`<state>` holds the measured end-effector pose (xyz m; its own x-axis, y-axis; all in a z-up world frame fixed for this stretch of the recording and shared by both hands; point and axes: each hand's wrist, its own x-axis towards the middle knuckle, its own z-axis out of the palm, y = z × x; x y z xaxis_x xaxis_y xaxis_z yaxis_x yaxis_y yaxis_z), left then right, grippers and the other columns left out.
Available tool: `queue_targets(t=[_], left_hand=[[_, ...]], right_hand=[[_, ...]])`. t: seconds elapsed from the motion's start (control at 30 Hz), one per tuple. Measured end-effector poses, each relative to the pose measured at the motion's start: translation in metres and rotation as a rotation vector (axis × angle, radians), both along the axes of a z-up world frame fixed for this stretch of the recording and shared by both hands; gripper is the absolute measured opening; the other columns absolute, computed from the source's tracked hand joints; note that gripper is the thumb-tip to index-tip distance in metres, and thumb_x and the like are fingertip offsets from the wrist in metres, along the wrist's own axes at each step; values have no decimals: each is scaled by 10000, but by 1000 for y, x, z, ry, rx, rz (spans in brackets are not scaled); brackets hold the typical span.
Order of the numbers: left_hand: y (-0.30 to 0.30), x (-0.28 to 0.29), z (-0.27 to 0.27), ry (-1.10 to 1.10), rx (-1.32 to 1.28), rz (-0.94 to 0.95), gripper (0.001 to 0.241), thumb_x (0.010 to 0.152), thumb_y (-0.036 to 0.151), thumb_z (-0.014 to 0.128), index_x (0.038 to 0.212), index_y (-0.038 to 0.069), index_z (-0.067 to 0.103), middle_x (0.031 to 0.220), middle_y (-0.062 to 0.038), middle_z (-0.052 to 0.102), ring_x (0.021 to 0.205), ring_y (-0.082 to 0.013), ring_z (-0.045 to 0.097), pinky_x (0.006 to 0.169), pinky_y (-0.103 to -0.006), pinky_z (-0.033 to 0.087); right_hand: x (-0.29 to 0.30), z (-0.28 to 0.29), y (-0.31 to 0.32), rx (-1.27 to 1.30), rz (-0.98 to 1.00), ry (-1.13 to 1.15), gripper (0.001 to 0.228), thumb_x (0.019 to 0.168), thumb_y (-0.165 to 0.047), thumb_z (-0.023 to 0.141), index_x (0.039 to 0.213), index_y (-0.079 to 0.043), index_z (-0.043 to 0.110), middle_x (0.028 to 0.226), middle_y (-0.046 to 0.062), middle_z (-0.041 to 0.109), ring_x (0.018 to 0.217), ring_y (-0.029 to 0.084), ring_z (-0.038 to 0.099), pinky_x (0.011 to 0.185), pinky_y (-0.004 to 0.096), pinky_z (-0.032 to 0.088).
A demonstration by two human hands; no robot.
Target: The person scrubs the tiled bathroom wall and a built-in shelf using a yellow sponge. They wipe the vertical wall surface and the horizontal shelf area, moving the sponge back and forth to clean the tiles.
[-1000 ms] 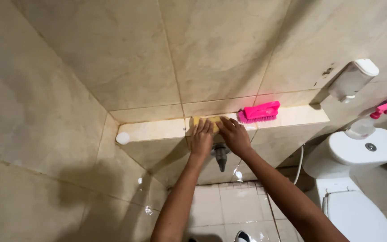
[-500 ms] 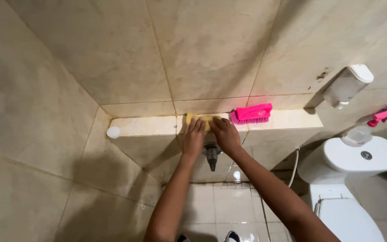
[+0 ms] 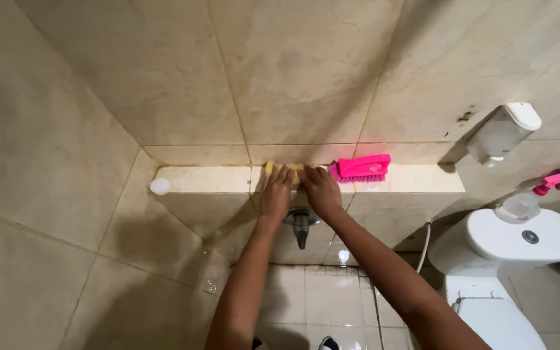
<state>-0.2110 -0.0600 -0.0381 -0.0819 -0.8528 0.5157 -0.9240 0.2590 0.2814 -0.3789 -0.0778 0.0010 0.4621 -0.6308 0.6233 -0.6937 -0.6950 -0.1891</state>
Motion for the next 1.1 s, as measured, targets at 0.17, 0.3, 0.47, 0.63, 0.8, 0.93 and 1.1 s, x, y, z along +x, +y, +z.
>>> queue_targets(t=[0.17,0.3,0.47,0.63,0.8,0.93,1.1], left_hand=[[4,-4,2,-14,-3,13,451,910,9,572,1358,44,617,1492,-125,562,1462,-403,417,1155,-509,376],[10,-3,5,-11,13,1,465,904,-9,565,1364,45,618,1503,-118,562,1471,-386,421,1165,-504,375],[11,-7,4,0,7,-5,479,916,-13,563,1389,41,615,1512,-118,556,1484,-380,415,1184,-497,367],[17,-16,19,42,47,17,451,933,10,578,1380,53,628,1516,-106,543,1476,-366,406,1189,-526,330],[15,-27,24,64,75,-14,434,938,43,591,1372,35,619,1524,-109,530,1478,-377,387,1189,-541,319],[10,-35,24,47,90,-21,444,933,18,575,1375,34,615,1529,-104,523,1485,-378,386,1184,-539,329],[2,-46,16,18,67,-33,515,873,-46,554,1376,42,618,1539,-99,521,1476,-384,393,1178,-532,337]], right_hand=[[-4,-1,-1,-4,-11,0,389,859,-154,705,1243,-102,675,1327,118,653,1158,344,597,890,449,524],[-10,0,2,-12,22,7,421,882,-211,704,1287,-99,675,1344,122,635,1155,339,592,887,455,516],[-15,0,3,-12,9,75,438,892,-192,672,1325,-128,675,1401,95,610,1176,295,587,903,433,498],[-22,1,2,-13,-9,146,468,879,-195,655,1343,-140,665,1430,103,587,1169,294,572,888,452,467],[-32,-8,-1,-2,-71,158,495,895,-171,615,1390,-186,630,1493,70,557,1274,296,546,998,476,442],[-41,-12,-4,6,-105,164,510,914,-155,596,1422,-198,618,1508,59,543,1317,290,532,1049,485,422],[-53,-18,-7,-8,-146,245,583,903,-140,592,1478,-218,547,1541,50,515,1350,292,513,1070,498,402]])
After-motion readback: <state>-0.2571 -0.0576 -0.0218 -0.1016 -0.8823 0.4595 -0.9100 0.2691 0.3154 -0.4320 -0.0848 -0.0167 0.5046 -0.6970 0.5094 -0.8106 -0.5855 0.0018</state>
